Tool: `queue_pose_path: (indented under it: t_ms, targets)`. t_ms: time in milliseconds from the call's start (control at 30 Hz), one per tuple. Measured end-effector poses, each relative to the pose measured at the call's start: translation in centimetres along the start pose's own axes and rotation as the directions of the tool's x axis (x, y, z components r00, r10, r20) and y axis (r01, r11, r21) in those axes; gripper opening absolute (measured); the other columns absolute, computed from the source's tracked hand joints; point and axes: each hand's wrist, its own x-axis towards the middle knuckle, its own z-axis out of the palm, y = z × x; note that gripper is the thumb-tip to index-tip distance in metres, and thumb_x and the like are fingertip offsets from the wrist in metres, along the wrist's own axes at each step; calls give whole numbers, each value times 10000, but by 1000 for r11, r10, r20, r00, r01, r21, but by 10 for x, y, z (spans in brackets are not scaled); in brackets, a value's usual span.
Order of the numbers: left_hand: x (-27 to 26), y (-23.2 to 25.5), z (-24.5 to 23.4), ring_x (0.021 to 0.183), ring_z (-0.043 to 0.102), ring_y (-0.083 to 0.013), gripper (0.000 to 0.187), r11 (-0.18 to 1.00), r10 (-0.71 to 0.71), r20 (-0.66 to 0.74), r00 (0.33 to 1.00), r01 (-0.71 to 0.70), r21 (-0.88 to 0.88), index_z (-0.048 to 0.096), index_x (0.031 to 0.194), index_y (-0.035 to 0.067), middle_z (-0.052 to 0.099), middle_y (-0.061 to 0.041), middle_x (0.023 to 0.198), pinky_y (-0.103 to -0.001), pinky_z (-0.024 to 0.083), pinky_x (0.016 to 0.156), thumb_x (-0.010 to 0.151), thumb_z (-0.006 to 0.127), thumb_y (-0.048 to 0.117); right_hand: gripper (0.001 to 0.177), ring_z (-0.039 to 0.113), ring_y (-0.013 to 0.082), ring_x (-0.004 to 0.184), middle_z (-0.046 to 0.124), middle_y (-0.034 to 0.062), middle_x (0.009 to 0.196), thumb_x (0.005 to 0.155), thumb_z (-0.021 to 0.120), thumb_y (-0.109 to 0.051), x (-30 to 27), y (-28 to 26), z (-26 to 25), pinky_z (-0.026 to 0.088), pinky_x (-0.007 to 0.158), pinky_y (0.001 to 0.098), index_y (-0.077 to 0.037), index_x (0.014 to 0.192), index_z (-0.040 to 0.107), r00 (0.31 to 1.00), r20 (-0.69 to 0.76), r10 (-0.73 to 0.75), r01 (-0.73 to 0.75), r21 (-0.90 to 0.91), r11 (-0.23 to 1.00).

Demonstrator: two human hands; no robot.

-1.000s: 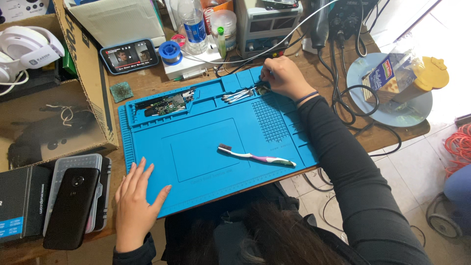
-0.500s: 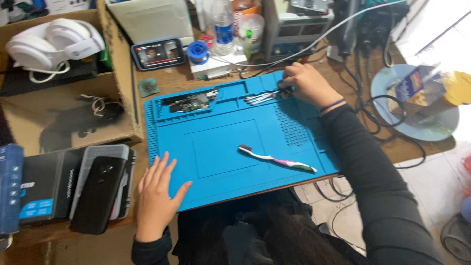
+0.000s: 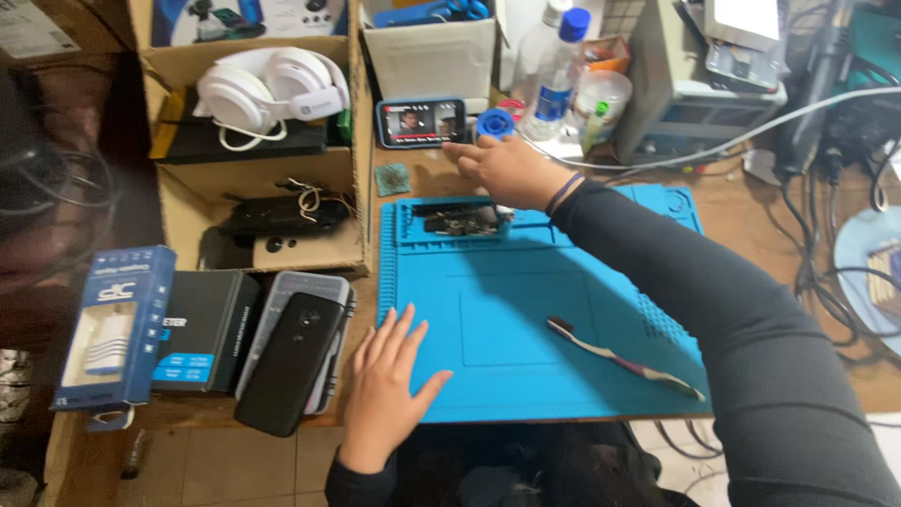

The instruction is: The person cleans a blue plastic workbench mat with a toothbrush, spreading a clear liquid across the surface. They then use the toothbrush to clean small electronic components and wires placed on the mat.

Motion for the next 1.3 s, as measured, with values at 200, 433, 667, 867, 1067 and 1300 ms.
queue_pose_path:
  t_ms: [200,433,667,867,1067,1300]
  targets:
    - [1,-3,-2,1444,239,-290,645,999,29,10,1000,-29,-15,481,1394,150,320,-59,1561,-512,198,1119,885,588,532,106,582,324,772,396,168,1522,841,522,-61,44,-9,12,447,556,462,-42,944,542,995,-70,76,-71,67,995]
    - [2,-7,1,1444,228,-301,647,999,30,18,999,-29,-44,481,1397,145,313,-74,1561,-521,181,1117,890,595,532,197,585,318,842,447,169,1487,843,517,-89,63,3,26,480,588,440,-48,1028,574,995,-59,82,-81,25,996]
    - [2,-8,1,1439,244,-308,639,998,39,7,999,-38,-53,484,1395,137,320,-84,1557,-521,204,1107,899,591,525,247,561,363,1011,502,179,1354,826,599,-83,49,9,-21,567,682,421,6,1055,578,971,-76,228,-196,298,934]
    - [3,-7,0,1443,232,-302,641,998,40,25,999,-39,-57,477,1403,142,307,-81,1562,-521,193,1111,902,591,525,46,503,347,757,486,170,980,912,604,42,-28,30,-61,450,548,449,36,921,560,860,-356,365,-212,402,891]
    - [3,-7,0,1443,235,-293,635,999,33,30,999,-32,-37,481,1397,160,310,-68,1562,-523,201,1108,892,595,527,81,607,258,664,647,92,796,842,763,-30,-122,27,-66,472,613,378,-28,866,686,826,-306,473,-327,424,845]
    - [2,-5,4,1448,248,-245,649,1000,-12,48,999,10,29,475,1411,221,337,-4,1556,-512,209,1115,867,582,558,171,691,270,755,720,53,779,826,541,36,-215,29,-54,492,661,400,-57,840,684,759,4,651,-584,448,677]
